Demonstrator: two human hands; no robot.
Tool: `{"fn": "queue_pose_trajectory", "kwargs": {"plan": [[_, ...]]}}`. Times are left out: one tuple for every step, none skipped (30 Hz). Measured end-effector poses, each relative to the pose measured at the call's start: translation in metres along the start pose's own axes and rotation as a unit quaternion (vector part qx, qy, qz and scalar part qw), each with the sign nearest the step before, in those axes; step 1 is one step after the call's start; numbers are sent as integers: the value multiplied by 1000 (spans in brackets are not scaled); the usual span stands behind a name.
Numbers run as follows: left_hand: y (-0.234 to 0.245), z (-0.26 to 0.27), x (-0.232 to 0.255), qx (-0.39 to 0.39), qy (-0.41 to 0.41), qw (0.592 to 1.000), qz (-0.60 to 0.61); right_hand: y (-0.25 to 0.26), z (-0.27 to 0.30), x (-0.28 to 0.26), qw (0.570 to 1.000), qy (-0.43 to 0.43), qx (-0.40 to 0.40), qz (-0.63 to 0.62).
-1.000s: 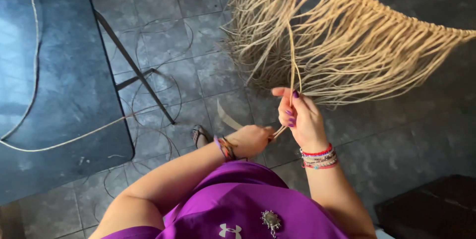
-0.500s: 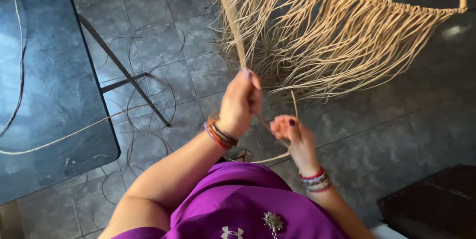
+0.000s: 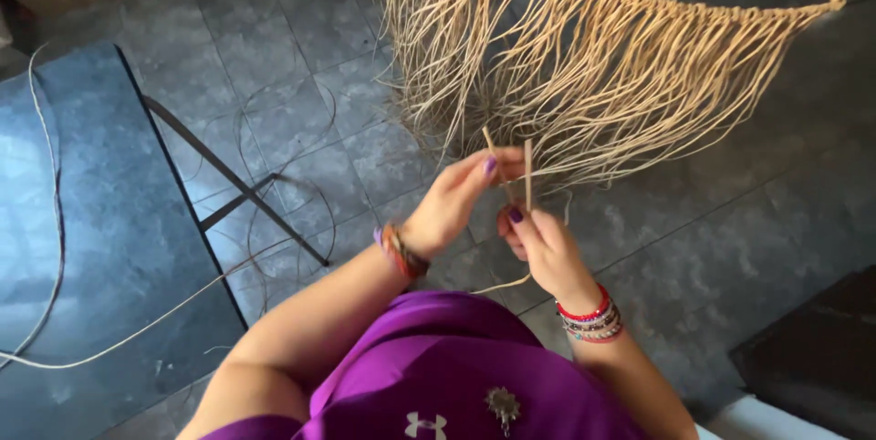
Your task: Weaving a large fiber object by knotting strands onto a wooden frame
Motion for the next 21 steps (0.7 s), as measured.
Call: {"fn": "queue_pose_trajectory", "kwargs": {"plan": [[-2, -3, 12, -26, 39, 997, 69, -9, 3, 0, 999, 2, -26, -19], [-5, -11, 25, -54, 73, 986, 136, -16, 2, -2, 998, 10, -49, -37], [-2, -12, 30, -58, 73, 986, 136, -19, -3, -14, 998, 10, -45, -38], [-3, -12, 33, -78, 72, 984, 140, -22, -7, -28, 998, 28, -58, -25], [-4, -12, 37, -98, 71, 982, 145, -24, -10, -41, 996, 45, -71, -12], [-2, -15, 40, -105, 73, 981, 146, -26, -11, -39, 997, 43, -65, -11], [1, -19, 44, -88, 63, 985, 135, -27, -12, -36, 997, 30, -59, -32], [7, -21, 47, -70, 54, 988, 124, -31, -12, -33, 997, 17, -56, -54], [10, -23, 49, -74, 57, 988, 125, -34, -14, -32, 997, 15, -52, -55], [17, -26, 53, -43, 42, 992, 107, -36, -16, -30, 996, 12, -50, -68], [23, -29, 56, -13, 26, 996, 89, -39, -18, -29, 995, 9, -49, -81], [27, -32, 57, -16, 28, 995, 91, -39, -16, -31, 996, 8, -45, -80], [34, -35, 58, 15, 12, 997, 73, -36, -14, -33, 998, -4, -22, -66], [41, -39, 60, 45, -4, 998, 54, -34, -13, -34, 998, -16, 1, -52], [56, -51, 52, 42, -2, 998, 54, -30, -9, -43, 998, -18, 4, -54], [77, -64, 48, 88, -37, 990, 100, -21, -6, -49, 997, -31, 60, 23], [98, -76, 43, 133, -72, 978, 146, -12, -2, -56, 987, -45, 115, 99], [114, -82, 34, 130, -72, 978, 146, -4, 1, -52, 987, -45, 118, 99], [133, -88, 26, 152, -91, 971, 161, 5, 6, -46, 980, -62, 134, 131], [151, -94, 18, 174, -111, 962, 177, 16, 11, -41, 972, -78, 150, 164], [158, -93, 24, 171, -110, 963, 178, 18, 11, -43, 971, -79, 154, 164]]}}
Point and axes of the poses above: each hand's wrist, its own z-axis away from the middle knuckle, its own y-axis out of the back of the hand, x = y × z, the point moved 5 cm from there along -z, towards the middle knuckle, and after that the axes turned 9 degrees about x, right-handed, at the moved point
